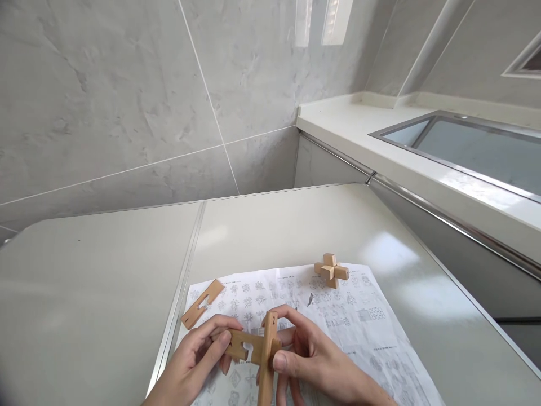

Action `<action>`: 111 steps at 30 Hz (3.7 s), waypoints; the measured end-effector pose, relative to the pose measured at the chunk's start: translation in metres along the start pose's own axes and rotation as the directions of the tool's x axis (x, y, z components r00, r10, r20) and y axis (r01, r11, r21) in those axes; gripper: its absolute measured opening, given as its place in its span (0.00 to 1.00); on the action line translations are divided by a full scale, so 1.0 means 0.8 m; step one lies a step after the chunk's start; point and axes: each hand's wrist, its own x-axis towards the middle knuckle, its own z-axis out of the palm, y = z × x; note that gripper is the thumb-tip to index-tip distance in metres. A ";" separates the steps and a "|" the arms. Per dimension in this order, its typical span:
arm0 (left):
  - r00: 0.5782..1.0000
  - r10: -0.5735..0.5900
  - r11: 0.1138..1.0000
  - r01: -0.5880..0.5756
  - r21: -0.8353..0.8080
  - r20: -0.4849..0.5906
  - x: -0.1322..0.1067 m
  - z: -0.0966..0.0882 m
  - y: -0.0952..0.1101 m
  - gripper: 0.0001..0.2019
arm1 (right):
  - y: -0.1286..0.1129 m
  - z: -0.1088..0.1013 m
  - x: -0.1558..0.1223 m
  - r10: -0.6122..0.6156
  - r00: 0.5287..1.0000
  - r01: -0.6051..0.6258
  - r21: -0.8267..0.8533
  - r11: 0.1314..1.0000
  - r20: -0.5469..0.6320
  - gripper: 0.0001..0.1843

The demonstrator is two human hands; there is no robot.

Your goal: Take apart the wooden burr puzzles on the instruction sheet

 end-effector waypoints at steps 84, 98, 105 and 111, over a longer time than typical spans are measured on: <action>0.984 0.009 1.000 -0.013 -0.022 -0.180 -0.003 0.012 0.014 0.19 | -0.005 -0.001 -0.003 -0.110 0.963 0.079 -0.130 0.988 -0.247 0.19; 0.840 0.431 0.804 -0.190 0.563 -0.331 0.000 0.023 -0.012 0.07 | 0.021 0.007 -0.008 -0.422 0.808 -0.042 -0.755 0.655 -0.412 0.15; 0.819 0.544 0.669 -0.292 0.684 -0.182 0.001 0.026 -0.011 0.04 | 0.018 0.006 -0.009 -0.584 0.751 -0.163 -0.943 0.289 -0.308 0.17; 0.820 0.567 0.603 -0.350 0.717 -0.076 0.000 0.028 -0.009 0.10 | 0.016 0.005 -0.007 -0.657 0.723 -0.204 -0.974 0.095 -0.215 0.16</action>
